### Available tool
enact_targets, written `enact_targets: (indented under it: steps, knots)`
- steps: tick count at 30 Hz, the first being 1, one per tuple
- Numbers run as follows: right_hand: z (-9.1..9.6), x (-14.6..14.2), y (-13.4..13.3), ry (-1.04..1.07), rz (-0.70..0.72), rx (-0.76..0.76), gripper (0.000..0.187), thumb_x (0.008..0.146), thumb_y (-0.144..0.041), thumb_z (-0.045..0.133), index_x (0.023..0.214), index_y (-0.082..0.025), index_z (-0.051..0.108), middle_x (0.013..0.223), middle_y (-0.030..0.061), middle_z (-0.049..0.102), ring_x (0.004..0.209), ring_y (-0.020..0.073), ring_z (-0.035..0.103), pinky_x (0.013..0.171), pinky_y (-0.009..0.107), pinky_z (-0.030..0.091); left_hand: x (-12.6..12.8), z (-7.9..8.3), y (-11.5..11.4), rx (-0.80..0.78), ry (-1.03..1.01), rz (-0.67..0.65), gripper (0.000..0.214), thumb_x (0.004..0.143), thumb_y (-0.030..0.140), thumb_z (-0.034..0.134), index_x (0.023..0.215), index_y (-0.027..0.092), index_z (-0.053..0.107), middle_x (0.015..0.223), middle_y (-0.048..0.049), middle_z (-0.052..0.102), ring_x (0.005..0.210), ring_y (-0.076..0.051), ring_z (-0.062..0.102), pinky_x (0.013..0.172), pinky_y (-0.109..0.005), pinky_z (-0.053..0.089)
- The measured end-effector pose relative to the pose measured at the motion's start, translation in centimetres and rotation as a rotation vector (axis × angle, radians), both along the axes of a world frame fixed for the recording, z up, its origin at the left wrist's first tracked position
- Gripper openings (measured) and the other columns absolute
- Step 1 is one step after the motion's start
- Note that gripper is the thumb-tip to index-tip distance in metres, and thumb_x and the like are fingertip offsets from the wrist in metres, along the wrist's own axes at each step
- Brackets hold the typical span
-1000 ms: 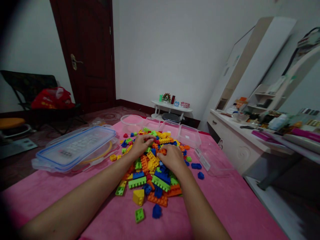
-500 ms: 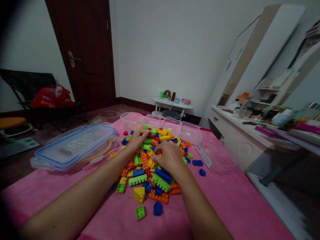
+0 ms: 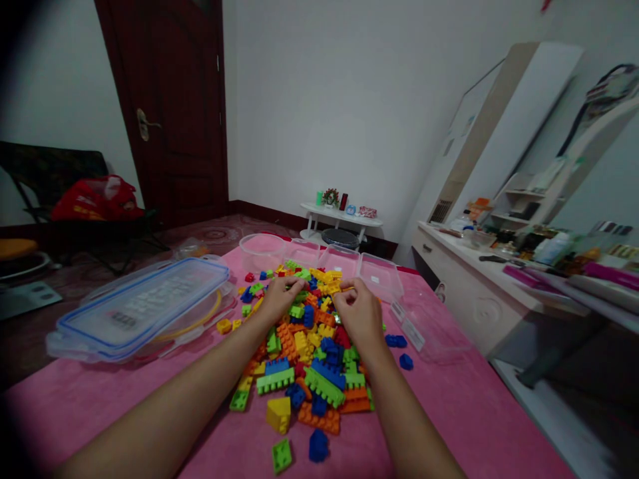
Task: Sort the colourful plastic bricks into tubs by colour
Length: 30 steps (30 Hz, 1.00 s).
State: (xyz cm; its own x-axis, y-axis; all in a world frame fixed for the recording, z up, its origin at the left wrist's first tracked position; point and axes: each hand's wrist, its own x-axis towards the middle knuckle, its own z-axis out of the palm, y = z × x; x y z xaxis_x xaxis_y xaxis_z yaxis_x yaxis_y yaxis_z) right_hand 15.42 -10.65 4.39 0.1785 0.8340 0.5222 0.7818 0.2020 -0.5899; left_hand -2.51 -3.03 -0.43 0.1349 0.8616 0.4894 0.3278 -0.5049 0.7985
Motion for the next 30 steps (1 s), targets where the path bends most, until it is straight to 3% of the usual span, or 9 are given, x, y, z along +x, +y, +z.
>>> enact_targets:
  steps: [3,6,11,16,24,27,30]
  knots:
    - [-0.1,1.9,3.3,0.077,0.003,0.024,0.031,0.071,-0.028,0.052,0.097,-0.016,0.062,0.079,0.0036,0.068,0.069,0.0177,0.062,0.063,0.026,0.046,0.2,0.0,0.0,-0.022,-0.025,0.013,0.03,0.083,0.032,0.049,0.079,0.016,0.073,0.079,-0.003,0.072,0.077,-0.018,0.064,0.073,-0.027,0.046]
    - [0.7,2.9,7.4,0.053,0.045,-0.101,0.033,0.068,-0.022,0.05,0.098,-0.014,0.063,0.095,0.0082,0.068,0.079,0.0187,0.063,0.068,0.027,0.049,0.2,0.0,0.0,-0.049,-0.065,0.009,0.028,0.083,0.031,0.05,0.08,0.015,0.073,0.08,-0.0038,0.072,0.077,-0.018,0.065,0.072,-0.027,0.046]
    - [2.3,2.8,11.9,-0.05,0.136,-0.331,0.026,0.06,-0.011,0.05,0.08,-0.015,0.066,0.08,0.0043,0.068,0.075,0.0171,0.061,0.063,0.023,0.046,0.3,-0.3,0.2,-0.058,-0.116,-0.004,0.027,0.083,0.03,0.05,0.081,0.017,0.073,0.085,-0.0029,0.073,0.082,-0.018,0.065,0.074,-0.027,0.046]
    - [3.3,2.2,11.9,-0.15,0.297,-0.611,0.022,0.055,-0.007,0.05,0.068,-0.014,0.067,0.064,-0.0006,0.064,0.057,0.0116,0.054,0.049,0.018,0.039,0.3,-0.5,0.2,-0.067,-0.115,-0.011,0.027,0.084,0.03,0.049,0.079,0.018,0.073,0.084,-0.0017,0.073,0.081,-0.017,0.065,0.072,-0.025,0.045]
    - [6.3,3.1,10.7,-0.18,0.35,-0.783,0.017,0.059,-0.015,0.055,0.07,-0.015,0.068,0.057,-0.0014,0.059,0.048,0.0082,0.046,0.04,0.017,0.027,0.2,0.0,-0.1,-0.082,-0.08,0.025,0.028,0.083,0.03,0.048,0.075,0.018,0.072,0.077,-0.0006,0.071,0.074,-0.016,0.063,0.066,-0.024,0.041]
    - [7.2,4.0,11.4,-0.079,0.22,-0.722,0.013,0.056,-0.014,0.06,0.067,-0.014,0.068,0.055,0.0007,0.06,0.048,0.0099,0.049,0.039,0.017,0.029,0.2,0.0,-0.2,-0.085,-0.077,0.018,0.029,0.084,0.031,0.048,0.075,0.018,0.072,0.076,-0.0006,0.071,0.074,-0.017,0.063,0.067,-0.024,0.042]
    - [7.4,4.9,12.8,0.008,0.056,-0.518,0.019,0.059,-0.016,0.062,0.076,-0.013,0.069,0.066,0.0044,0.066,0.056,0.013,0.056,0.044,0.019,0.037,0.2,-0.2,-0.1,-0.08,-0.098,0.006,0.03,0.084,0.032,0.047,0.075,0.018,0.072,0.078,-0.0012,0.071,0.077,-0.017,0.064,0.069,-0.025,0.044]
